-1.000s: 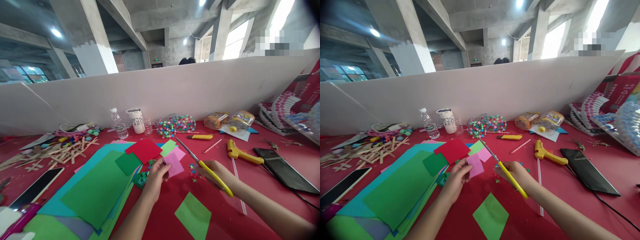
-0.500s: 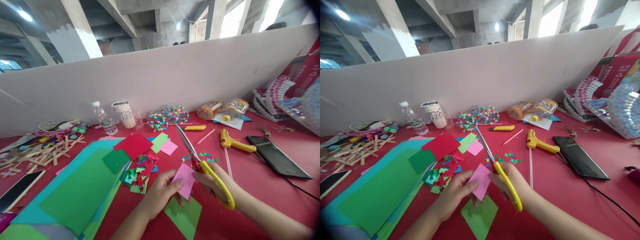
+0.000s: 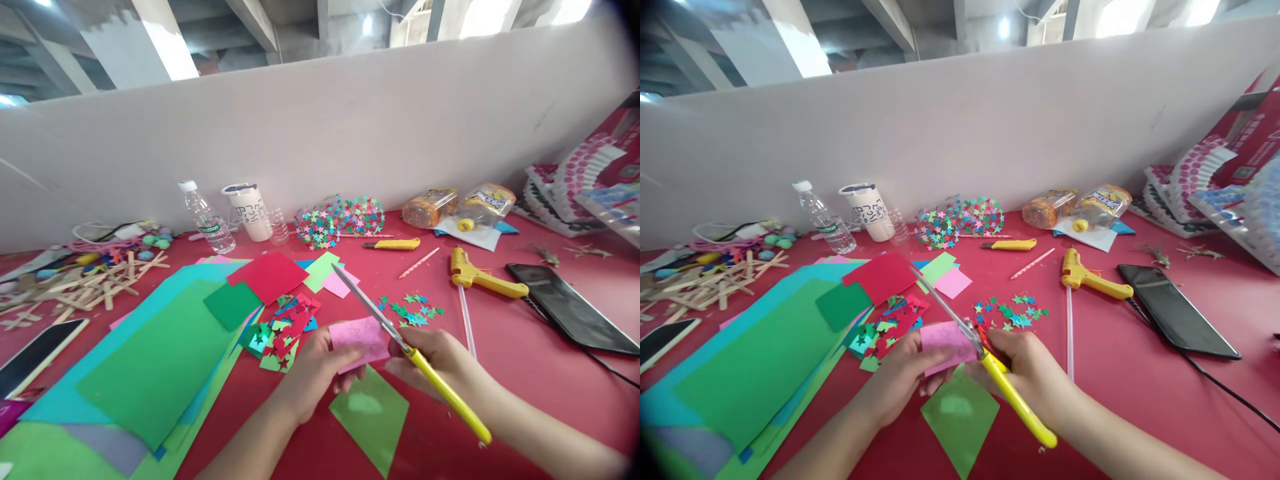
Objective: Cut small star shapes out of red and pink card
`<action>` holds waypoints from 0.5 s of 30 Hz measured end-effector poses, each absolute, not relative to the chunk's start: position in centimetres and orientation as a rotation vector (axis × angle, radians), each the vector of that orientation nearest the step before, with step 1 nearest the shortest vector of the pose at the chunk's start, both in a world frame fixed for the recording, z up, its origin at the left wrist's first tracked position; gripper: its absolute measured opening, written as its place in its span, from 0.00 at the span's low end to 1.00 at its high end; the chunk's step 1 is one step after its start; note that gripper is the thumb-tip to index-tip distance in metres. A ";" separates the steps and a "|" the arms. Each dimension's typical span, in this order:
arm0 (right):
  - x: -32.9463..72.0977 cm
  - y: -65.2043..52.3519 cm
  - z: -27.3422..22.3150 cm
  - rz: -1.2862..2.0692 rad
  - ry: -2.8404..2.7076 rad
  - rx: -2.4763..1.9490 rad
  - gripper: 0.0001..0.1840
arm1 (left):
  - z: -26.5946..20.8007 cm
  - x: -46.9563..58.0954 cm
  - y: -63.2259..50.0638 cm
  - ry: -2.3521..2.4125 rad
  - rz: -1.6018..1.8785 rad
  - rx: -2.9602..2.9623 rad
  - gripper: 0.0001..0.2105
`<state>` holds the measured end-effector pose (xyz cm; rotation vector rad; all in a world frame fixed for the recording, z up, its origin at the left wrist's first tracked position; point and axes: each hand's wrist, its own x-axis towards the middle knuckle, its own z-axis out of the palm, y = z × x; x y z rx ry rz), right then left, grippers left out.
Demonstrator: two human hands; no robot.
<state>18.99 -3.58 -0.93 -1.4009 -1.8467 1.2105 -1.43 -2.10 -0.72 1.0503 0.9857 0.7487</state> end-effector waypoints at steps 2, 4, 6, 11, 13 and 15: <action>19.3 -3.3 -1.0 1.073 -1.952 -1.428 0.22 | -1.0 -1.5 -1.8 1.034 0.838 1.009 0.11; 19.6 -3.1 -0.9 0.853 -2.066 -1.522 0.22 | -1.3 -1.6 -1.5 1.078 0.923 0.962 0.12; 19.8 -2.9 -0.6 0.674 -2.125 -1.605 0.19 | -1.5 -1.8 -1.2 1.113 0.995 0.935 0.11; 20.0 -2.7 0.5 0.633 -2.117 -1.578 0.13 | -2.1 -2.4 -0.6 1.125 1.088 0.921 0.10; 19.9 -2.7 0.7 0.663 -2.103 -1.535 0.12 | -2.3 -2.5 -0.5 1.135 1.122 0.896 0.09; 19.8 -2.9 0.7 0.747 -2.066 -1.515 0.09 | -2.2 -2.5 -0.4 1.152 1.129 0.879 0.09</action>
